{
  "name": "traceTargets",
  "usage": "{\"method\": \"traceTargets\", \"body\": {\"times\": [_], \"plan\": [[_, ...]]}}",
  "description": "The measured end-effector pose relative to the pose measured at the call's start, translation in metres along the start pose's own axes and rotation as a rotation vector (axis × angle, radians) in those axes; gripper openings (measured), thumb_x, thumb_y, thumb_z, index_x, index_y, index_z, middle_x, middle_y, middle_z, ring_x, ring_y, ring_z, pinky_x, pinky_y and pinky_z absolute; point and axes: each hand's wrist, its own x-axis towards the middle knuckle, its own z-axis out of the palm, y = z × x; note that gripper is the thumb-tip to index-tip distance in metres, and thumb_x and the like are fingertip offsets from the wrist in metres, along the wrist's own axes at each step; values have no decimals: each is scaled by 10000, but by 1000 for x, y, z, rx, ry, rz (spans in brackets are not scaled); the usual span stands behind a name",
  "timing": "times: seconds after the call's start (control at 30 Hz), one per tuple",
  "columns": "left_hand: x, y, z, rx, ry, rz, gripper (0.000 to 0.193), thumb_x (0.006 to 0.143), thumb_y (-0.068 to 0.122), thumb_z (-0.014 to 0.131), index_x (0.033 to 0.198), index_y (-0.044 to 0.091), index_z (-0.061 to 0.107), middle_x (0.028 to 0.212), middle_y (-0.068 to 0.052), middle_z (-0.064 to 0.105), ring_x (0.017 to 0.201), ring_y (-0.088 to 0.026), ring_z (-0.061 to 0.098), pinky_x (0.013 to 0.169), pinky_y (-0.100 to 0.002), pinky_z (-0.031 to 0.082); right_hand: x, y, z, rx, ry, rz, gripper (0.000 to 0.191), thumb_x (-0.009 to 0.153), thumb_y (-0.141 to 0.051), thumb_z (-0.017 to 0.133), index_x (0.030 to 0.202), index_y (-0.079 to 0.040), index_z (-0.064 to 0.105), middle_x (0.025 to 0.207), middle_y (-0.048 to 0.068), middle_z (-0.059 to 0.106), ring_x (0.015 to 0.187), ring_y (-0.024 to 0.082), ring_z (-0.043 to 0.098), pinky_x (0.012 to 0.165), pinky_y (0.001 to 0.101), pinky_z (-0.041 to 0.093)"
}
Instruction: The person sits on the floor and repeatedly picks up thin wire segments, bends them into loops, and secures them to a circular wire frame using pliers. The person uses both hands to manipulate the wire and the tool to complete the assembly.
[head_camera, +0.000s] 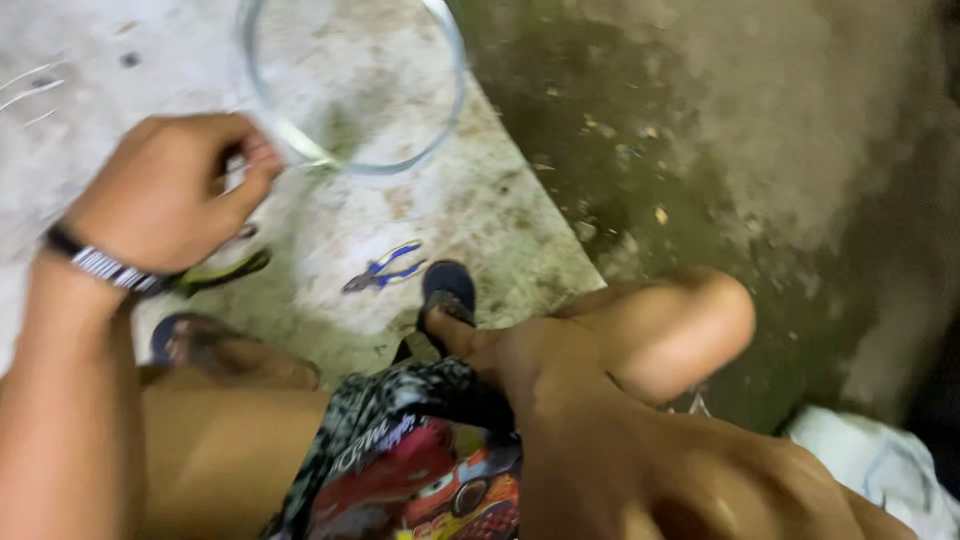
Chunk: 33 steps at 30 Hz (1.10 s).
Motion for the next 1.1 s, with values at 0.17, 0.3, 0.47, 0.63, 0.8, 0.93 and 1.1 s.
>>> {"method": "traceTargets", "body": {"times": [0.17,0.3,0.47,0.63,0.8,0.93,1.1], "plan": [[1,-26,26,-10,50,-21,170,982,130,710,973,-39,721,586,-146,566,485,-252,487,472,-375,389,-12,-10,20,-69,-103,-96,223,1048,-346,485,1144,-166,574,1058,39,527,752,142,548,594,322,454],[4,-68,63,-340,86,-23,198,1082,139,668,997,-37,638,652,16,529,548,-53,431,540,-261,345,-16,-26,24,-195,-193,-105,274,1097,-350,436,1168,-111,550,1099,68,504,830,180,552,625,336,495],[8,-72,72,-367,77,-60,218,1098,154,654,994,-37,632,591,-7,518,467,-110,380,459,-300,298,-13,-23,23,-293,-258,-185,202,1072,-191,437,1109,-39,565,1169,103,481,861,181,525,649,349,480],[3,-28,24,82,14,-33,173,968,149,720,951,-23,716,679,-208,638,510,-272,578,541,-382,471,-8,-12,-30,-155,2,389,174,1054,-224,461,989,-86,543,945,86,499,772,246,538,672,383,472],[12,1,9,-105,48,47,137,969,142,695,1003,11,714,814,-148,697,611,-269,641,608,-374,500,-116,32,-162,-413,-148,1604,158,897,-139,606,818,-12,554,668,105,532,659,175,481,604,368,450],[13,3,10,-105,83,140,121,960,123,696,994,8,715,847,-167,706,713,-314,674,669,-399,516,-273,40,-184,-1302,-720,2356,380,788,-222,726,1140,-84,695,1204,118,671,1148,316,618,867,450,527],[12,-4,11,-110,113,142,121,960,128,691,959,9,708,851,-174,711,767,-346,686,723,-432,526,-378,1,-181,-1966,-942,2084,380,896,-205,635,1253,-78,606,1218,141,612,1156,327,573,910,465,483]]}}
